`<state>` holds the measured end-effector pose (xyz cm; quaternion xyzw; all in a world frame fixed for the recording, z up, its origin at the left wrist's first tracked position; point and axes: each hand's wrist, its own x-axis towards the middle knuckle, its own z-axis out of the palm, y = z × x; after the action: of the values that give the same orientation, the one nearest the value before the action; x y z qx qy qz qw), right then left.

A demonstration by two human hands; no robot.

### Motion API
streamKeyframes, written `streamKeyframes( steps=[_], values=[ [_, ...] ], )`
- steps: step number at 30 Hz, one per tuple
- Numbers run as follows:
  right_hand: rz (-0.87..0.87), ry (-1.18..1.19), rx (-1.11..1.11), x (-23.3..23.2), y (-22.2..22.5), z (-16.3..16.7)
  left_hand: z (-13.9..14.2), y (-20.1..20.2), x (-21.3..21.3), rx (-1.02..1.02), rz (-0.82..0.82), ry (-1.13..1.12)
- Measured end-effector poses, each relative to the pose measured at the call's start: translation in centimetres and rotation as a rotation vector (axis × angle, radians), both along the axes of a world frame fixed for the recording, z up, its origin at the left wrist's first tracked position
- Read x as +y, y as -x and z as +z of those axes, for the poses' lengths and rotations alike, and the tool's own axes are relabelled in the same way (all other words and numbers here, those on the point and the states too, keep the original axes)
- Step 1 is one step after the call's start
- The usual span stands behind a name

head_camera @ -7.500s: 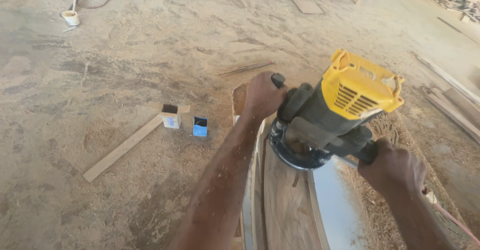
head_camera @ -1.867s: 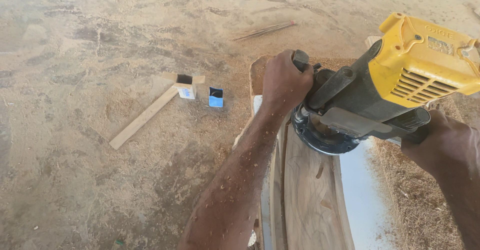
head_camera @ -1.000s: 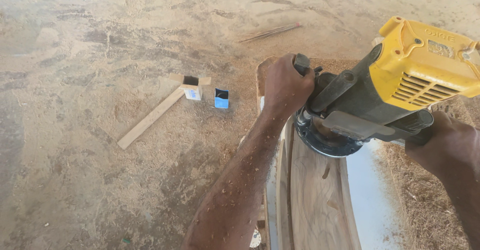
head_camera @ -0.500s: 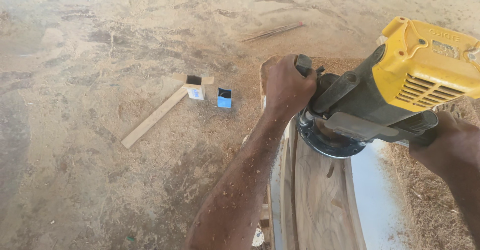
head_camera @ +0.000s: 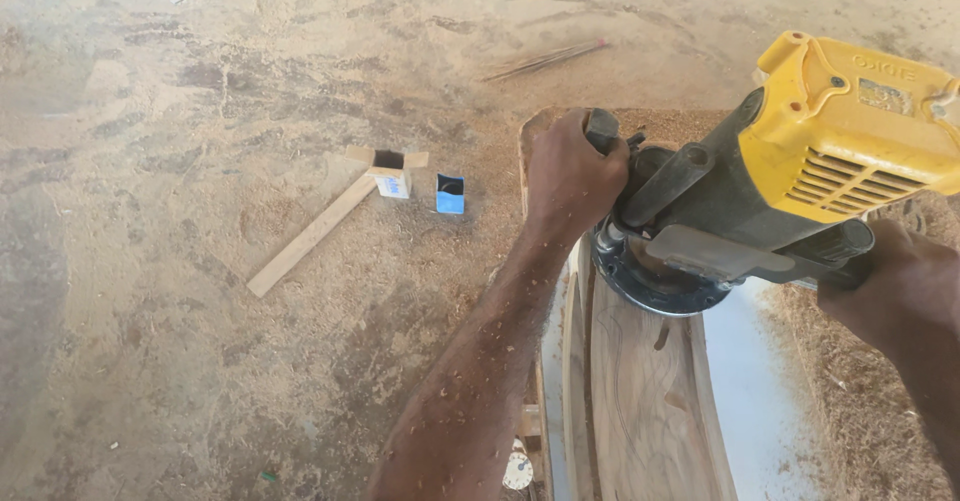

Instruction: The person uses a yellow electric router to carve a decorative pattern into a light-colored wooden board. They guide the tool along the wood's surface, creating grooves and removing material while sawdust accumulates around the work area.

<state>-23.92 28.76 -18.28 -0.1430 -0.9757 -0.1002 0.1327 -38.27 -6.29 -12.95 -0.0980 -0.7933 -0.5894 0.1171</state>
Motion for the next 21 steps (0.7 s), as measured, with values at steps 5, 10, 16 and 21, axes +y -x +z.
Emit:
streamKeyframes(
  steps=[5, 10, 16, 21],
  values=[
    [-0.011, -0.015, 0.001, -0.3, 0.1, 0.1, 0.1, 0.0, -0.1, -0.002, -0.006, -0.019],
    [-0.029, -0.023, -0.007, -0.6, -0.1, 0.2, 0.3, -0.2, -0.4, 0.005, 0.002, -0.039],
    [0.099, -0.005, 0.099, -0.7, -0.8, 0.3, 0.8, -0.3, -1.0, 0.010, 0.010, -0.016],
    [0.124, 0.012, 0.119, -0.7, -1.0, 0.4, 1.2, -0.6, -1.3, -0.006, 0.003, -0.035]
  ],
)
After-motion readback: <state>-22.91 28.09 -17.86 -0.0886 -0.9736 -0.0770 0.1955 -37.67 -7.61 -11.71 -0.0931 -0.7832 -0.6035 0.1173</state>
